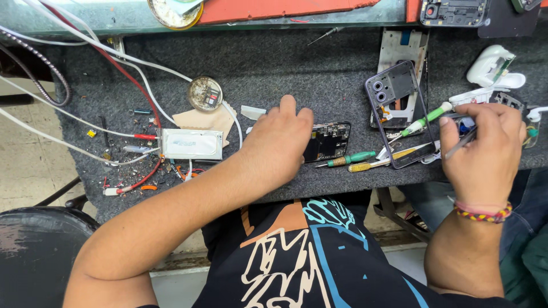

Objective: The person uses tweezers and a screwdriver to remove a ribbon cable from a purple smartphone, then reassembles the device by aligning the back cover and tightening screws. The phone is handled and inspected throughout the process.

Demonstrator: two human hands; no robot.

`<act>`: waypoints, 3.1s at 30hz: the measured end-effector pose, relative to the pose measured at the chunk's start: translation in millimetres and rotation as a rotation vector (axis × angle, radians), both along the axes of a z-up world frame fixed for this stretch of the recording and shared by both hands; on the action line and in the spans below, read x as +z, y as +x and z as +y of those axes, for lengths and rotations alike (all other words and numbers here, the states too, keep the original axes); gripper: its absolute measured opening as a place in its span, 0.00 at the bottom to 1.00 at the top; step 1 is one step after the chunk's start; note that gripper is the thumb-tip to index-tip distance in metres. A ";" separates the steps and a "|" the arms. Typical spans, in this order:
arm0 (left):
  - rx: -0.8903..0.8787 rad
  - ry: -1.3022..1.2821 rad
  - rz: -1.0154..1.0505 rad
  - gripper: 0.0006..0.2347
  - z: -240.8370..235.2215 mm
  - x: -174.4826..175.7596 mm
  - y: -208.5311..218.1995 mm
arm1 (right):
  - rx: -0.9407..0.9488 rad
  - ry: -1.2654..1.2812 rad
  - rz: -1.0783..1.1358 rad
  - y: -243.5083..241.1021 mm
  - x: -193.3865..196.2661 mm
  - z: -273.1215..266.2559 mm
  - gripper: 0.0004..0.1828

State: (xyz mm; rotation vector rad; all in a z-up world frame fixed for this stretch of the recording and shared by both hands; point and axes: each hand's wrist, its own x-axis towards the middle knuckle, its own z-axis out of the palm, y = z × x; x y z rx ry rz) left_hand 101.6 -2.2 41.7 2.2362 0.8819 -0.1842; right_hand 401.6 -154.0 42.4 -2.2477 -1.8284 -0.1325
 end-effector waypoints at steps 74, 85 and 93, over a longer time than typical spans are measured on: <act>0.792 -1.227 -1.602 0.23 -89.5 -28.6 -27.9 | 0.417 -0.132 0.253 -175.2 36.1 20.7 0.32; 0.804 -1.228 -1.615 0.23 -91.5 -29.8 -27.9 | 0.401 -0.141 0.207 -175.4 44.0 22.6 0.32; 0.770 -1.179 -1.621 0.23 -91.6 -30.2 -25.8 | 0.369 -0.042 0.261 -178.7 44.0 30.6 0.37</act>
